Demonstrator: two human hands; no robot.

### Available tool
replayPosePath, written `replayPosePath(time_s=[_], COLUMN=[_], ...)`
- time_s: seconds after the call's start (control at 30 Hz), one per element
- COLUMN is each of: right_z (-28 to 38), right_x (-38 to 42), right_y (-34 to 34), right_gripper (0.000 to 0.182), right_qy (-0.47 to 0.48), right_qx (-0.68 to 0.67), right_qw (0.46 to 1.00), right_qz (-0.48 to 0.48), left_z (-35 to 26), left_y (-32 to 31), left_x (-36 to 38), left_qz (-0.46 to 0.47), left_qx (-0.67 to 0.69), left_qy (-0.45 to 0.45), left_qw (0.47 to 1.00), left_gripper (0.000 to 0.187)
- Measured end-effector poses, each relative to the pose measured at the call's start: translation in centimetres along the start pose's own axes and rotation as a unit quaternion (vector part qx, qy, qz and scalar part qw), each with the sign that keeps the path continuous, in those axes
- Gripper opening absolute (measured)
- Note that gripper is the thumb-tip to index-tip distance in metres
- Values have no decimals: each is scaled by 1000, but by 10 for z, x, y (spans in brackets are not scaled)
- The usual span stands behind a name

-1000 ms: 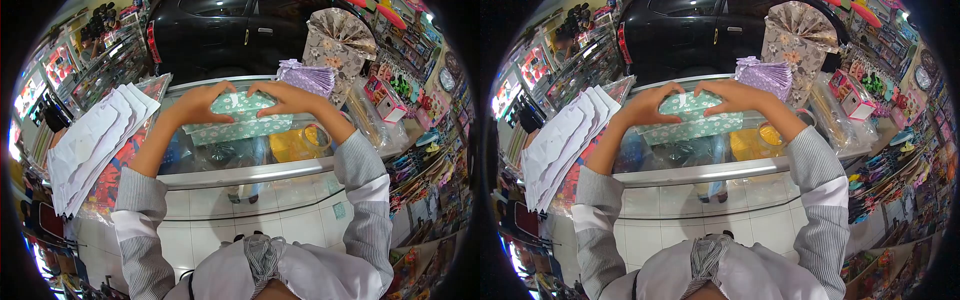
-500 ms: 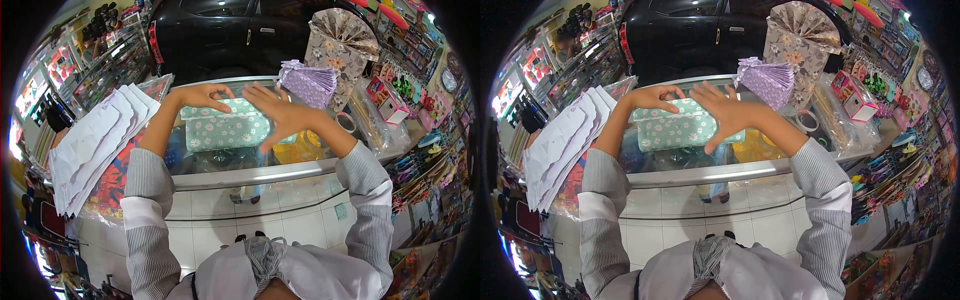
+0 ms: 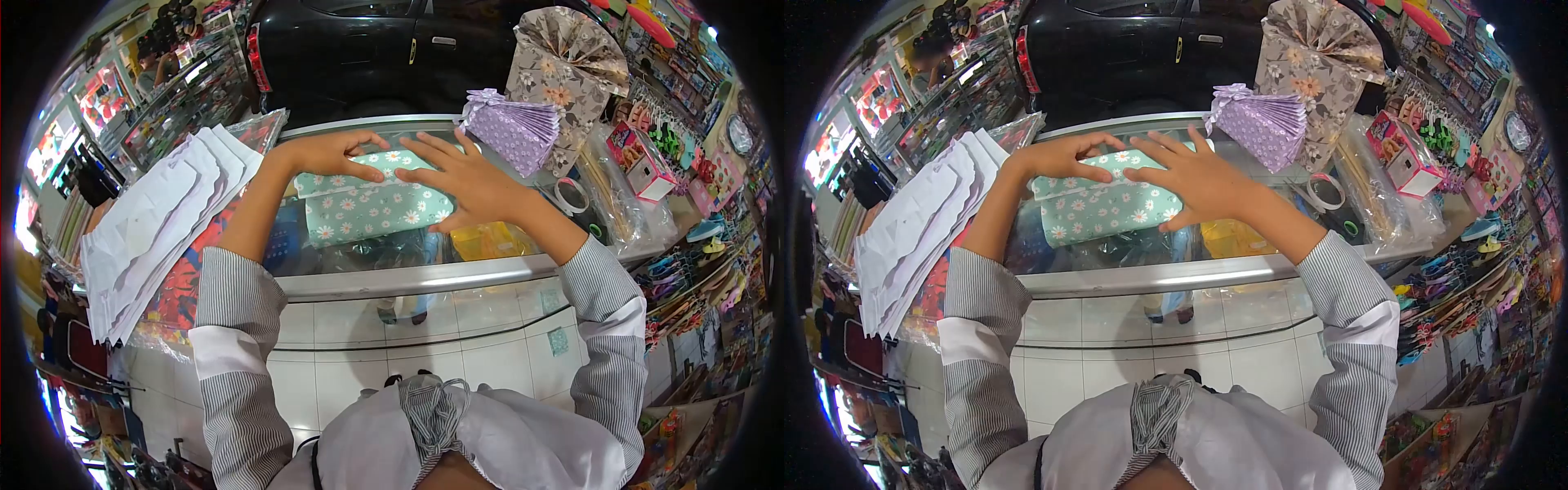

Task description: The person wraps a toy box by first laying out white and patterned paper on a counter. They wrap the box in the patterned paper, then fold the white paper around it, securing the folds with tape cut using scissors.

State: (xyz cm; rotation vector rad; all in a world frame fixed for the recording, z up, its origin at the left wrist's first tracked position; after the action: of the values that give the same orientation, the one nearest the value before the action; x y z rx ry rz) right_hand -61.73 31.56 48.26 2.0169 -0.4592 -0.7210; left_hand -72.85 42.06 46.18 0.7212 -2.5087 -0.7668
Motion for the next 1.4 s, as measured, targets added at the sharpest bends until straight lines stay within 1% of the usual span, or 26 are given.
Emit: replayPosePath(time_s=[0.1,0.13,0.2,0.23,0.3,0.33,0.4,0.53,0.6,0.63,0.67,0.7,0.73,0.77,0.8,0.83,0.87,0.9,1.0,1.07,1.1,1.2,1.27,1.3,1.37,1.4], right_z=[-2,-3,-3,-3,-8,-9,-15,-32,-45,-48,-44,-38,-31,-25,-12,-6,-3,-1,-2,-6,-8,-9,-4,-3,-1,-5], right_x=[0,-1,-4,-5,-8,-8,-12,-14,-18,-19,-19,-22,-24,-23,-22,-21,-21,-22,-23,-23,-23,-28,-31,-33,-35,-37], right_y=[6,8,2,-1,-22,-34,-34,-47,-53,-54,-57,-50,-44,-39,-33,-28,-32,-35,-40,-40,-43,-49,-50,-51,-49,-45], right_gripper=[71,68,64,62,55,52,46,35,34,34,36,40,45,54,63,73,92,92,96,101,100,96,94,93,92,90], right_qy=[-22,-37,-55,-64,-97,-111,-127,-147,-143,-141,-127,-112,-96,-131,-166,-202,-207,-193,-138,-88,-52,48,102,104,106,88], right_qx=[59,73,36,16,-120,-188,-216,-233,-295,-325,-332,-339,-345,-318,-289,-260,-274,-294,-343,-371,-374,-374,-362,-377,-407,-398], right_qw=[998,996,998,998,984,968,966,959,943,934,935,933,930,933,934,933,918,913,902,897,895,884,876,865,842,856], right_qz=[-19,-25,2,16,90,126,56,-71,-51,-40,0,40,80,104,127,149,198,206,222,224,238,278,302,314,339,317], left_z=[9,13,19,23,32,34,36,16,18,14,12,3,-7,-19,-30,-37,-38,-49,-32,-29,-30,-39,-36,-41,-21,-12], left_y=[-4,-6,-13,-15,-16,-20,-26,-37,-40,-29,-21,-17,-17,-21,-24,-27,-31,-36,-25,-17,-16,-13,-14,-14,-15,-18], left_x=[6,10,23,27,35,36,35,50,50,45,39,38,41,45,49,50,49,54,39,42,44,54,53,56,44,40], left_qz=[-7,-10,-14,-27,-54,-51,-50,-80,-94,-146,-195,-241,-279,-315,-349,-382,-412,-439,-320,-256,-225,-174,-212,-229,-155,-116], left_qx=[-66,-45,-6,-21,-50,-20,40,98,132,24,-84,-190,-229,-268,-306,-344,-379,-410,-316,-319,-319,-244,-229,-220,-95,-31], left_qy=[8,31,79,91,115,109,96,174,208,148,85,21,-6,-34,-61,-123,-186,-249,-191,-174,-165,-121,-214,-259,-168,-120], left_qw=[998,998,997,995,991,992,993,977,965,978,974,952,933,910,884,849,807,760,872,896,906,946,926,912,969,985], left_gripper=[71,72,75,77,81,82,84,77,70,70,71,71,67,63,59,56,53,50,40,38,36,41,49,53,59,62])
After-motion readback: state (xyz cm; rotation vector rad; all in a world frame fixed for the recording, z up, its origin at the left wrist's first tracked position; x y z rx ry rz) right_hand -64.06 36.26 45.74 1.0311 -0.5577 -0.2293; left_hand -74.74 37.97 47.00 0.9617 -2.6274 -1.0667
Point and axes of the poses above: each hand's wrist, its own x-axis away from the middle knuckle, its own y-axis out of the back of the hand, z = x × y, the point moved 9 cm from there along -x, towards the middle knuckle, and after that the axes turned 13 degrees about x, right-handed, at the moved point
